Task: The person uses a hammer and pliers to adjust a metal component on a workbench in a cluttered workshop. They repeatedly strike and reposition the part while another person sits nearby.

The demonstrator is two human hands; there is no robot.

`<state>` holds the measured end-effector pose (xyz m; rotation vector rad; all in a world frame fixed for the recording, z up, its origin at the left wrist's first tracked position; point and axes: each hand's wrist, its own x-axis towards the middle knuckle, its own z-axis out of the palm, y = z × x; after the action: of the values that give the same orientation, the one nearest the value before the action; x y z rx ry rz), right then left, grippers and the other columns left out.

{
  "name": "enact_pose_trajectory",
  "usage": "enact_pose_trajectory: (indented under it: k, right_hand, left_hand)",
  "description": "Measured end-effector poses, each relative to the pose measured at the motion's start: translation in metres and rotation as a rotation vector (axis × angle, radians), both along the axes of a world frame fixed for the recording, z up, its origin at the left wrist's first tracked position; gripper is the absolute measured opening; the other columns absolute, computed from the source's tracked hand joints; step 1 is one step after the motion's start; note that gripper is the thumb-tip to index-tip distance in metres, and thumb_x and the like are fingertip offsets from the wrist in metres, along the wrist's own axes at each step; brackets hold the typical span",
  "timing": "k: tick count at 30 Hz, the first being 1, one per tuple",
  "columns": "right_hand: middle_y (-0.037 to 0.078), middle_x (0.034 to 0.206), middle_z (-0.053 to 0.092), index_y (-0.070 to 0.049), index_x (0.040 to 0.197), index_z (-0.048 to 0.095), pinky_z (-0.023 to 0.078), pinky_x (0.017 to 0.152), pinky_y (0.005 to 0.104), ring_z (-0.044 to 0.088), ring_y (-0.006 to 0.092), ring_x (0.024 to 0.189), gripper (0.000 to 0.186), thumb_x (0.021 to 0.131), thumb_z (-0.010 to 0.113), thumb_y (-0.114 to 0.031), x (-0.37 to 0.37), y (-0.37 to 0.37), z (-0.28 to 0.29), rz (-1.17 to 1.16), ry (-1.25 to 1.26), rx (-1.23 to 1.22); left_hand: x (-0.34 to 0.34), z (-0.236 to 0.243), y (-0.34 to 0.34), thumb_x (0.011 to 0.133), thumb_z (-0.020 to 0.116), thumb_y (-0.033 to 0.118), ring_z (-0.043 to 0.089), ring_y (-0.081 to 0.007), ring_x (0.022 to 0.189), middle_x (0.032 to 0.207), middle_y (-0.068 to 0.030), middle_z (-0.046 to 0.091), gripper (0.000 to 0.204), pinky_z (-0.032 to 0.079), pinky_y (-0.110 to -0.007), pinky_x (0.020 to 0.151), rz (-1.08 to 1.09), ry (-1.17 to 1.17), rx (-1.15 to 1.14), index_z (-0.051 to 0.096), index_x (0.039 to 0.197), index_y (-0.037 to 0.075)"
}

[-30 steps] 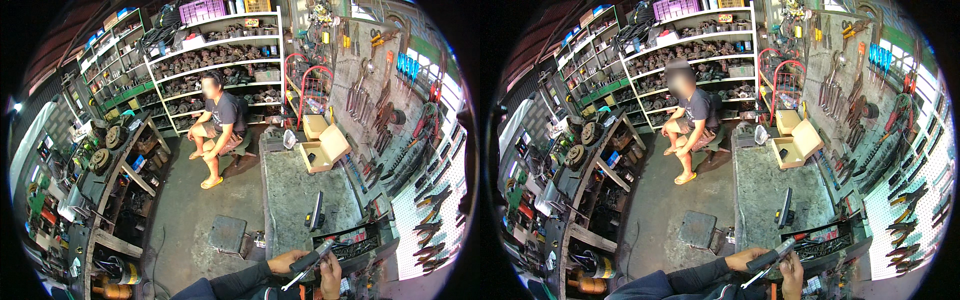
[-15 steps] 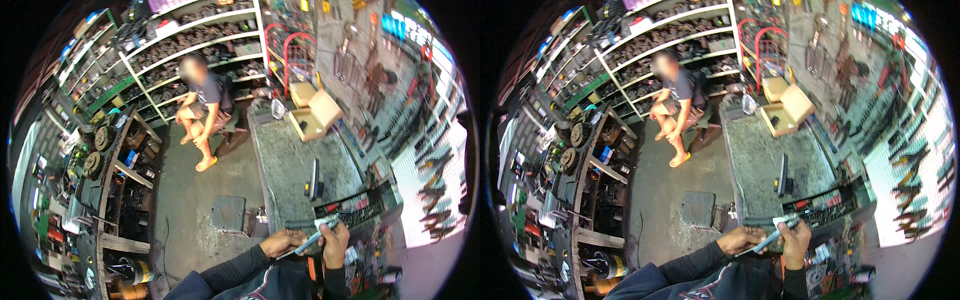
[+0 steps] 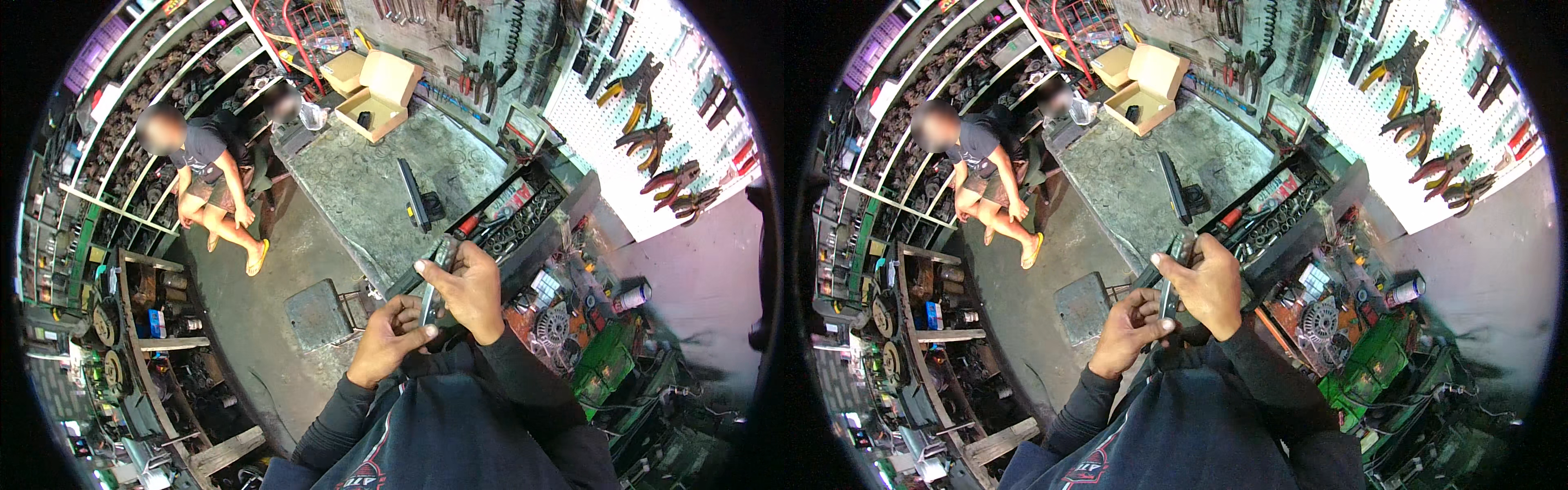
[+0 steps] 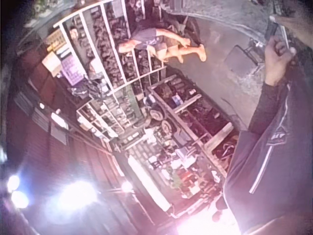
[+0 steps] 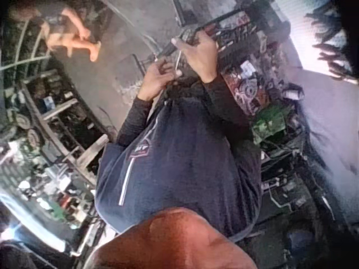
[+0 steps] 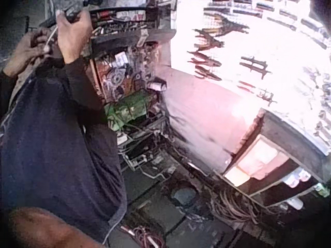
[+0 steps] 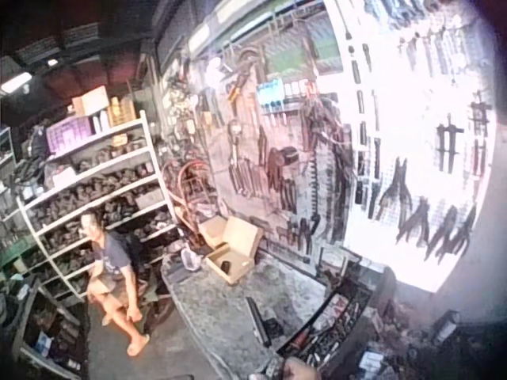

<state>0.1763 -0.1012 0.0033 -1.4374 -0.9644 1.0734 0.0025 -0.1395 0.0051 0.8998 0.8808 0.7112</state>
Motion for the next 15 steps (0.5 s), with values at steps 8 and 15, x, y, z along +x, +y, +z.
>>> enact_pose_trajectory:
  k: [8, 15]
  right_hand:
    - [0.013, 0.065, 0.065, 0.001, 0.079, 0.061, 0.048, 0.053, 0.0372, 0.062, 0.0194, 0.055, 0.049, 0.084, 0.088, -0.04, 0.003, 0.002, 0.014, 0.089, -0.317, 0.06]
    - [0.006, 0.072, 0.067, 0.001, 0.092, 0.067, 0.049, 0.058, 0.0316, 0.059, 0.0109, 0.063, 0.038, 0.099, 0.074, -0.035, 0.019, -0.013, 0.007, 0.181, -0.033, 0.049]
  left_hand:
    - [0.003, -0.011, -0.004, 0.093, 0.071, -0.006, 0.074, -0.0198, 0.087, 0.108, -0.0128, 0.074, 0.033, 0.057, -0.028, 0.067, 0.054, -0.108, -0.075, 0.052, 0.119, 0.002]
    - [0.001, -0.015, -0.007, 0.094, 0.066, -0.012, 0.075, -0.0257, 0.093, 0.111, -0.0174, 0.072, 0.035, 0.064, -0.038, 0.078, 0.061, -0.325, -0.139, 0.048, 0.118, 0.007]
